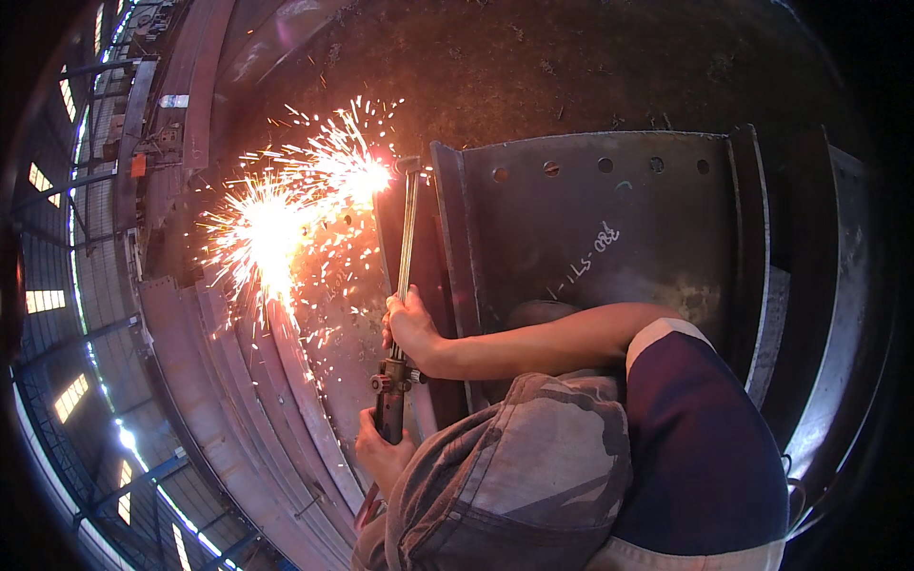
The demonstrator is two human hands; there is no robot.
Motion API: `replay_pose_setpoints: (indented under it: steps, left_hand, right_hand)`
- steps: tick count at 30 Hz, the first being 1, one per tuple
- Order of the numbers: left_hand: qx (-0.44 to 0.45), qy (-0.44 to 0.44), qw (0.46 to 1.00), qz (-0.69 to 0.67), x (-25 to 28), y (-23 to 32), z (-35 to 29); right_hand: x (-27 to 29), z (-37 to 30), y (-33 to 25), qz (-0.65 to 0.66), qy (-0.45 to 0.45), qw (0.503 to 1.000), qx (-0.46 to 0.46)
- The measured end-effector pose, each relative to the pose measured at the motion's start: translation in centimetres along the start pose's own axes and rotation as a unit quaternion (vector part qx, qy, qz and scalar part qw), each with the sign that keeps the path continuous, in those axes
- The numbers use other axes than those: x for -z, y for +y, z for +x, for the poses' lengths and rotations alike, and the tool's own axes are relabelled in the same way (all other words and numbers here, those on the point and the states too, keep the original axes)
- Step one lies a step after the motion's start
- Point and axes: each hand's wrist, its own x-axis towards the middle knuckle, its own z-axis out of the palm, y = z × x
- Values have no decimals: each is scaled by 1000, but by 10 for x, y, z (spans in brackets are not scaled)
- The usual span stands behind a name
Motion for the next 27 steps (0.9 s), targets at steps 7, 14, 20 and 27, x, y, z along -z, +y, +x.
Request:
replay_pose_setpoints:
  steps: [7, 14, 20, 27]
  left_hand:
    - [-18, 18, 1000, 1, -2, 0, -1]
    - [-8, 7, 1000, -16, -1, -1, 0]
    - [-12, 12, 1000, -12, 0, 1, -1]
    - [2, 9, 1000, -14, 2, 3, -2]
  right_hand:
    - [0, -1, -1, -6, -3, 1000, 0]
    - [-1, -1, 1, -10, 2, 1000, 11]
    - [-2, -1, 1, 0, 13, 1000, -6]
    - [-2, -2, 1, 3, -3, 1000, 6]
